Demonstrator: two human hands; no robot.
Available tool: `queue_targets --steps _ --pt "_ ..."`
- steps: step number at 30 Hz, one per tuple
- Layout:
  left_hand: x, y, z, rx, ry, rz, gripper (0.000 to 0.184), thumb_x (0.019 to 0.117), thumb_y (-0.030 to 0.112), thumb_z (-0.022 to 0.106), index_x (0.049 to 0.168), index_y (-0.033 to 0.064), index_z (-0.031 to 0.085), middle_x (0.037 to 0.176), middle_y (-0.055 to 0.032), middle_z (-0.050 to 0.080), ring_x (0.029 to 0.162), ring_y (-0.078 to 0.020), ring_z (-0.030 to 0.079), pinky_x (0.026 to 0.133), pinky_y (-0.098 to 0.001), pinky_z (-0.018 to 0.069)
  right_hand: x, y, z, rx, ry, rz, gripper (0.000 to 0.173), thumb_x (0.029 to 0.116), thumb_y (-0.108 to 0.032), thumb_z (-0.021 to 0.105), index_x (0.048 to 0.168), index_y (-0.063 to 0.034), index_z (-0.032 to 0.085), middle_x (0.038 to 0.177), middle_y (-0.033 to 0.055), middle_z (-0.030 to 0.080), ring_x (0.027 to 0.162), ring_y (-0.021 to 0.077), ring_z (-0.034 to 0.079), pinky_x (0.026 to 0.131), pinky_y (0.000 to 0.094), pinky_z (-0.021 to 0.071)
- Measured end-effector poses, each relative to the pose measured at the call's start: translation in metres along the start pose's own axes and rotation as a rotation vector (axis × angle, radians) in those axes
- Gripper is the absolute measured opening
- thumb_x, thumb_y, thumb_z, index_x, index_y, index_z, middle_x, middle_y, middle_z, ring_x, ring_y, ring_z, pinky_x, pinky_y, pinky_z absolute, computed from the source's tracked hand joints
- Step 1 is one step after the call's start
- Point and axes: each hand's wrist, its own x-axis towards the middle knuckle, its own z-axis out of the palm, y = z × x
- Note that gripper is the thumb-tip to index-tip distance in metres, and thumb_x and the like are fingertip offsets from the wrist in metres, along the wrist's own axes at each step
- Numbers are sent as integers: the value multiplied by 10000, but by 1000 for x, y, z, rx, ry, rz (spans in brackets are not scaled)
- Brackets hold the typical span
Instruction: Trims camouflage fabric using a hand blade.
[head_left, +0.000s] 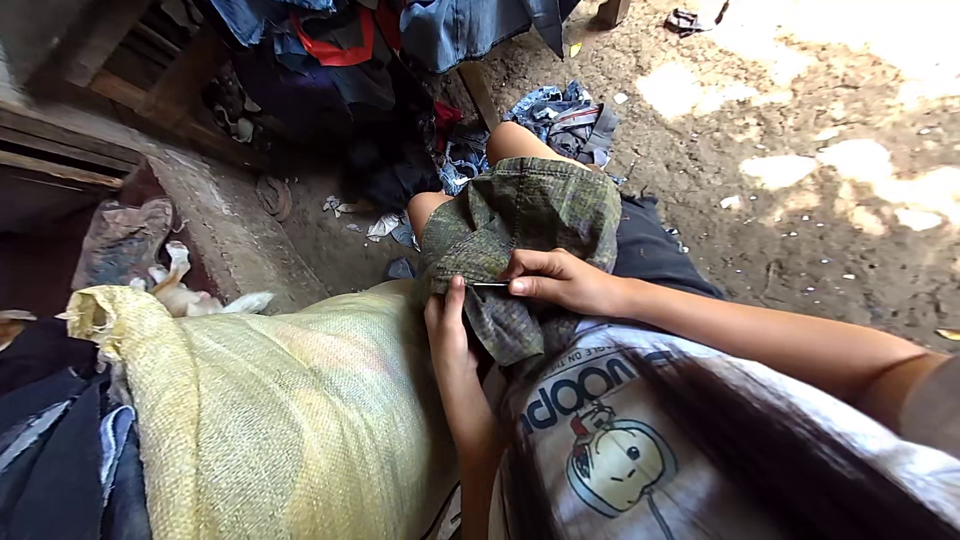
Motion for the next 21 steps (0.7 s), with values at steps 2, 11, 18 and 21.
queue_targets --steps 2,11,18,21 --pt "1 3 5 4 12 -26 149 1015 21 463 1122 8 566 881 -18 697 811 -71 704 789 -268 607 0 1 -1 6 -1 -16 234 1044 -269 558 928 -84 640 755 -74 583 685 -46 537 635 152 444" --pt "0 -14 3 -116 -19 107 245 847 -105 520 1051 22 566 840 14 711 785 -46 704 769 -245 607 1 -4 1 438 -89 136 204 1057 -195 476 875 -140 550 617 -96 521 546 -40 476 529 120 371" --pt "-11 -7 14 -170 24 -40 170 951 74 456 1082 20 549 827 -30 698 763 -80 712 723 -276 621 4 -4 -1 416 -52 159 219 1064 -205 449 875 -141 540 610 -89 519 530 -36 468 508 125 359" --pt "-16 -11 10 -174 -95 -59 167 928 146 515 1020 28 590 809 -15 719 756 -78 720 733 -278 623 3 -3 -1 369 -35 147 213 1063 -202 460 879 -135 544 608 -89 507 530 -34 462 514 129 361"
